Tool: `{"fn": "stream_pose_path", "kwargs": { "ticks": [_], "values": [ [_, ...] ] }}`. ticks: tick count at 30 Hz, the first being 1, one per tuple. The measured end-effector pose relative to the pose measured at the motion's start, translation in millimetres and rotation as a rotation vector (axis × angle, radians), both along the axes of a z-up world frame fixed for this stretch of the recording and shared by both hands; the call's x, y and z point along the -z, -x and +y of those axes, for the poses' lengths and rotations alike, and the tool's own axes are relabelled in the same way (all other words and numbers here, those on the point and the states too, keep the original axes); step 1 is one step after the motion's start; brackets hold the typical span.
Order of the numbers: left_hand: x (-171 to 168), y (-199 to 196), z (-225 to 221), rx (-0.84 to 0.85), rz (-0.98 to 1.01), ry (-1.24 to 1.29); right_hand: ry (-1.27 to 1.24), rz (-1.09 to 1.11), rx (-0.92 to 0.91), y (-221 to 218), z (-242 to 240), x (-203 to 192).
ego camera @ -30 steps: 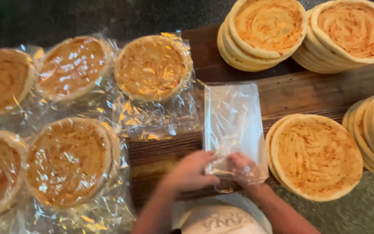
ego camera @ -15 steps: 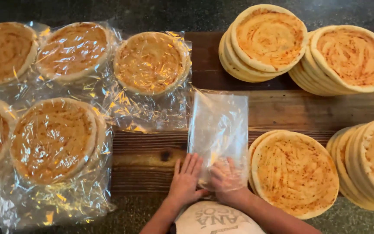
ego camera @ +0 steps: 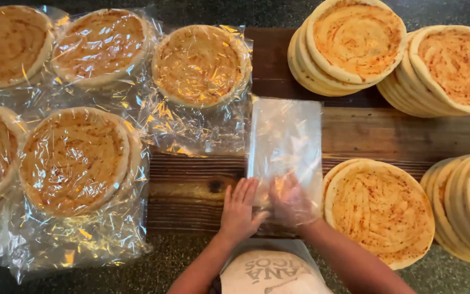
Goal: The person places several pizza crusts individually into plastic bags by hand and then sets the bagged crusts on a wooden surface.
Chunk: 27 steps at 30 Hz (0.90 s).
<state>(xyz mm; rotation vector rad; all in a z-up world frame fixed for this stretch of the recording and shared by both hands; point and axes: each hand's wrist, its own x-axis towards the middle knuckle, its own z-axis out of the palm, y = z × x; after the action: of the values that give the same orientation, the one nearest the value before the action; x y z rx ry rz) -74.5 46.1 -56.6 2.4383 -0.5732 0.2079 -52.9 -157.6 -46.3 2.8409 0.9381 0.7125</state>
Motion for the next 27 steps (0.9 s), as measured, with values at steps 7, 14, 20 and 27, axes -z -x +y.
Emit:
{"fn": "stream_pose_path", "kwargs": {
  "ticks": [7, 14, 20, 27],
  "values": [
    [-90, -10, 10, 0.271, 0.196, 0.297, -0.628, 1.198, 0.287, 38, 10, -171],
    [-225, -69, 12, 0.283, 0.554, 0.835, -0.368, 0.664, 0.398, 4, -72, -320],
    [-285, -103, 2, 0.033, 0.807, 0.854, -1.830, 0.650, 0.942, -27, -56, -306],
    [-271, -128, -9, -0.011, 0.700, 0.671, -2.007, 1.021, -0.713, 14, -78, -198]
  ]
}}
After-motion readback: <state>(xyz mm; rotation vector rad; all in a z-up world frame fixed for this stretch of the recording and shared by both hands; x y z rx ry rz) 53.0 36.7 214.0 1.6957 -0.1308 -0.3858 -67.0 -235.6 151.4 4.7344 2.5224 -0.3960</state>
